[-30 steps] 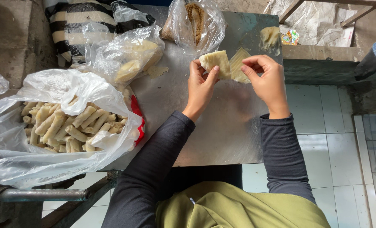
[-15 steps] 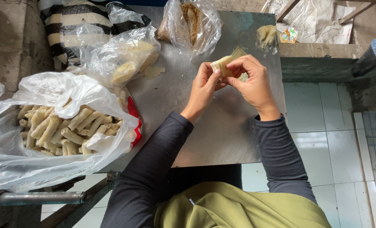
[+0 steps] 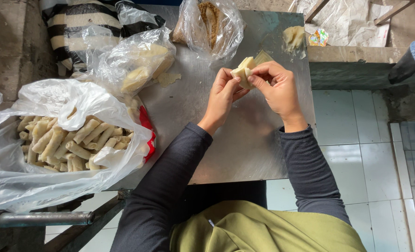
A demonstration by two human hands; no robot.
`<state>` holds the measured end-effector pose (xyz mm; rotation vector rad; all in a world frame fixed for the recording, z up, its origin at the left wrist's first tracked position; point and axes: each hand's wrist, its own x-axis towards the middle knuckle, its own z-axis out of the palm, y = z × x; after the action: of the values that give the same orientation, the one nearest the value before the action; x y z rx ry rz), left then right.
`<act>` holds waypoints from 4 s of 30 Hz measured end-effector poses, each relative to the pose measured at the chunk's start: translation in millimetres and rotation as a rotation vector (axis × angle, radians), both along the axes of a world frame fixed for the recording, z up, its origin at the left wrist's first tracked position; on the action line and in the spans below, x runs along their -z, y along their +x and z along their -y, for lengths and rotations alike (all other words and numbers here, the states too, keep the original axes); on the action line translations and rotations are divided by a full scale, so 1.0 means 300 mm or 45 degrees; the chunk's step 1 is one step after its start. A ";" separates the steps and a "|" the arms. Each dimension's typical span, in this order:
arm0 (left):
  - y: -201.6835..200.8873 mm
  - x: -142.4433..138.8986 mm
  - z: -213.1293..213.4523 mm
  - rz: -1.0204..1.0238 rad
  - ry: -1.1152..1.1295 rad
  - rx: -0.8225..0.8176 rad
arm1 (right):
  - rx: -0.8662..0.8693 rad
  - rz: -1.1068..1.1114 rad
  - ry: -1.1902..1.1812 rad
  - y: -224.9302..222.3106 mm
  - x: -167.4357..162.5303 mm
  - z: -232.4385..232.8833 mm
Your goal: The person takes thin dough wrapper sheets from the table, spoons brown filling from a plastic bag onto a wrapper, folds the wrapper over the filling, and rolls it into a cylinder, placing finished rolls into a large plastic bag. They also pinch off pieces from a dough ball and flatten wrappers by hand before filling.
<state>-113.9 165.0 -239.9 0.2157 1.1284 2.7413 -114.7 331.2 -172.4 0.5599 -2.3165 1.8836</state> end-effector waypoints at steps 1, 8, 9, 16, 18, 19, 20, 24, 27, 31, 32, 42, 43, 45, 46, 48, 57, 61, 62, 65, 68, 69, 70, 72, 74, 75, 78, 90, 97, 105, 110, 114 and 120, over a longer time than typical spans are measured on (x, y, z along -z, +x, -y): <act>0.001 -0.003 0.001 0.015 -0.013 0.005 | -0.014 -0.066 0.051 0.003 -0.003 0.001; 0.006 0.000 -0.008 -0.051 -0.193 -0.082 | -0.018 -0.098 0.102 0.018 -0.031 0.025; 0.004 0.003 -0.009 -0.037 -0.150 -0.072 | -0.031 -0.087 0.083 0.016 -0.031 0.026; -0.003 0.010 -0.009 -0.080 -0.159 -0.089 | -0.021 -0.038 0.007 -0.002 0.004 0.005; -0.004 0.008 -0.010 -0.091 -0.115 -0.071 | -0.002 0.057 -0.084 -0.009 0.018 -0.006; -0.005 0.007 -0.012 -0.068 -0.090 -0.066 | 0.005 0.128 -0.151 -0.013 0.024 -0.012; -0.005 0.006 -0.014 -0.046 -0.065 -0.061 | 0.011 0.199 -0.219 -0.017 0.030 -0.018; -0.011 0.006 -0.008 0.052 0.130 -0.047 | -0.062 0.314 -0.717 -0.044 0.042 -0.056; -0.018 0.003 0.009 0.101 0.208 -0.062 | -0.036 0.533 -1.124 -0.077 0.043 -0.113; -0.019 -0.006 0.020 0.124 0.192 -0.099 | 0.038 0.687 -1.367 -0.122 0.061 -0.198; -0.018 -0.008 0.022 0.120 0.177 -0.108 | 0.050 0.691 -1.387 -0.131 0.070 -0.212; -0.028 0.006 0.032 -0.011 0.135 -0.281 | 0.422 -0.353 0.603 -0.072 0.037 -0.184; -0.034 0.008 0.032 -0.028 0.154 -0.281 | 0.361 -0.350 0.756 -0.061 0.026 -0.170; -0.038 0.016 0.038 -0.055 0.183 -0.286 | 0.267 -0.301 0.888 -0.045 0.008 -0.146; -0.037 0.020 0.037 -0.048 0.179 -0.288 | 0.237 -0.256 0.873 -0.039 0.001 -0.138; -0.042 0.024 0.033 -0.041 0.175 -0.297 | 0.210 -0.202 0.876 -0.038 -0.011 -0.128; -0.038 0.025 0.029 -0.038 0.141 -0.285 | 0.197 -0.078 0.861 -0.045 -0.002 -0.126; -0.031 0.017 0.030 -0.027 0.126 -0.282 | 0.200 -0.068 0.858 -0.044 0.002 -0.129; -0.027 0.015 0.030 -0.027 0.112 -0.277 | 0.199 -0.067 0.880 -0.042 -0.001 -0.128; -0.024 0.010 0.031 -0.028 0.109 -0.259 | 0.152 -0.071 0.873 -0.035 -0.023 -0.118; -0.022 0.011 0.029 -0.044 0.102 -0.201 | 0.112 -0.091 0.925 -0.022 -0.066 -0.096; -0.021 0.013 0.028 -0.051 0.097 -0.176 | 0.122 -0.167 0.822 -0.014 -0.081 -0.085; -0.019 0.016 0.025 -0.041 0.055 -0.150 | 0.130 -0.240 0.719 -0.003 -0.095 -0.072; -0.019 0.020 0.017 -0.025 -0.028 -0.097 | 0.102 -0.333 0.550 0.020 -0.114 -0.042; -0.011 0.024 0.007 -0.090 -0.099 -0.090 | 0.024 -0.367 0.418 0.043 -0.120 -0.011; -0.009 0.023 0.005 -0.123 -0.138 -0.086 | 0.024 -0.370 0.438 0.045 -0.121 0.001; -0.003 0.014 0.000 -0.100 -0.192 -0.060 | 0.042 -0.360 0.473 0.045 -0.109 0.015; 0.028 -0.053 0.015 -0.247 -0.614 -0.349 | -0.036 0.125 0.070 0.014 -0.022 -0.003; 0.031 -0.072 0.022 -0.198 -0.647 -0.384 | -0.082 0.179 0.061 0.011 -0.022 -0.017; 0.036 -0.076 0.022 -0.260 -0.646 -0.389 | -0.088 0.223 -0.008 0.002 -0.003 -0.029; 0.043 -0.089 0.027 -0.259 -0.688 -0.375 | -0.081 0.255 -0.069 -0.008 0.012 -0.032; 0.046 -0.103 0.026 -0.219 -0.636 -0.334 | -0.063 0.244 -0.058 -0.012 0.014 -0.039; 0.052 -0.096 0.027 -0.297 -0.684 -0.381 | -0.053 0.055 0.074 0.007 0.023 -0.018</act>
<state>-98.4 157.0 -211.1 0.3170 2.0552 2.5623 -112.6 336.6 -179.2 0.5843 -2.4121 1.8691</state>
